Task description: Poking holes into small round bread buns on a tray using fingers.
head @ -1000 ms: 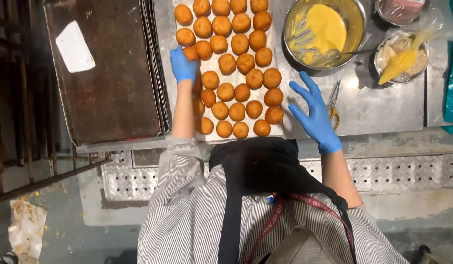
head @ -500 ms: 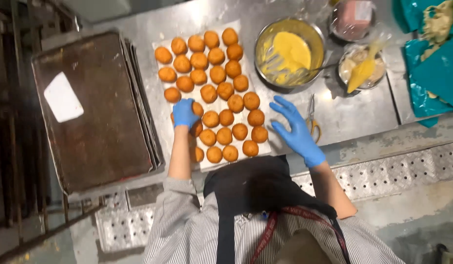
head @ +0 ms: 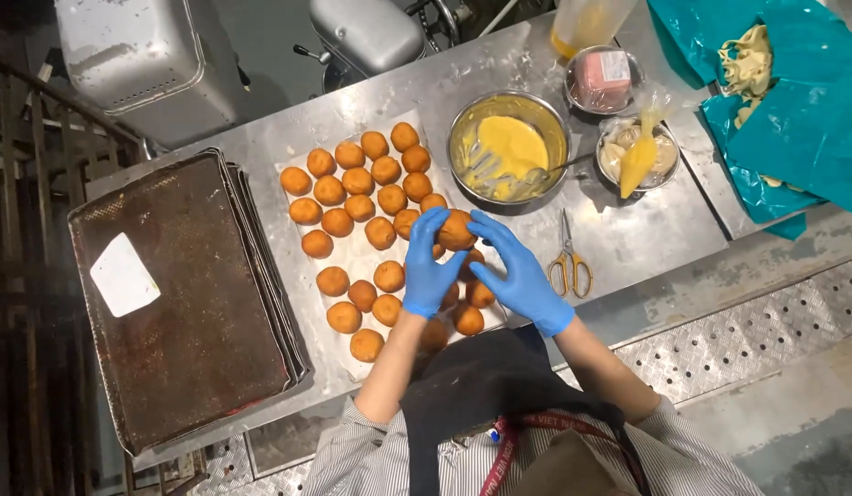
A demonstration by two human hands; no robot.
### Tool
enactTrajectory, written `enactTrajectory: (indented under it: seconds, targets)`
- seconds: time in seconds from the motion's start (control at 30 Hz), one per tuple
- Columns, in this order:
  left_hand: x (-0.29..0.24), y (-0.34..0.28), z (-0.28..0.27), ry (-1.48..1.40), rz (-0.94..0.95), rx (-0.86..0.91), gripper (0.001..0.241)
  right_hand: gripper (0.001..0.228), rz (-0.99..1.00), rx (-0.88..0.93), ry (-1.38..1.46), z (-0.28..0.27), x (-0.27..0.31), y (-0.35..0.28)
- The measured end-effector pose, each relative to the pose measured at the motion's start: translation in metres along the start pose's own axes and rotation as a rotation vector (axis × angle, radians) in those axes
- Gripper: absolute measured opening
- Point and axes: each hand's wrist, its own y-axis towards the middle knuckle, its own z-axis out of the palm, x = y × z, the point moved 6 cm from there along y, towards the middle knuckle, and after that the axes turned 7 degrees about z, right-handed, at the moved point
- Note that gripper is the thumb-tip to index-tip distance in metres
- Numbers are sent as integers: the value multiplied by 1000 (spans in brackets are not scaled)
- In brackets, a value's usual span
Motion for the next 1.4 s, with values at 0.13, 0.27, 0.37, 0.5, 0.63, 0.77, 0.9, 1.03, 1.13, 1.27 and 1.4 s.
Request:
enactTrajectory:
  seconds: [0.13, 0.27, 0.37, 0.5, 0.63, 0.77, 0.9, 1.03, 1.13, 1.27, 1.4]
  targets:
    - [-12, 6, -2, 222, 119, 20, 60, 51, -43, -50, -255, -1, 17, 0]
    - [-22, 5, 2, 346, 212, 46, 62, 43, -125, -174, -504, -10, 30, 3]
    - [-9, -4, 13, 234, 166, 31, 57, 43, -97, -80, -260, -3, -15, 1]
    - [-20, 4, 6, 129, 130, 34, 55, 46, -84, 5, 25, 3, -33, 2]
    - [-16, 5, 6, 196, 133, 34, 60, 50, -153, -35, -246, 9, -3, 8]
    - [-6, 3, -2, 216, 154, 45, 60, 44, -191, -12, -301, 11, 0, 12]
    - [-17, 10, -4, 299, 218, 72, 59, 43, -115, -24, -522, 13, 14, 14]
    - [-10, 7, -3, 256, 201, 29, 56, 53, -203, 81, -134, 29, -25, 14]
    - [-5, 3, -1, 275, 188, 30, 62, 55, -210, 103, -9, 31, -27, 15]
    - [11, -13, 3, 416, 246, 40, 55, 48, -117, 146, -214, 39, -26, 12]
    - [17, -12, 3, 447, 257, 30, 52, 42, -200, 119, -226, 28, -13, 13]
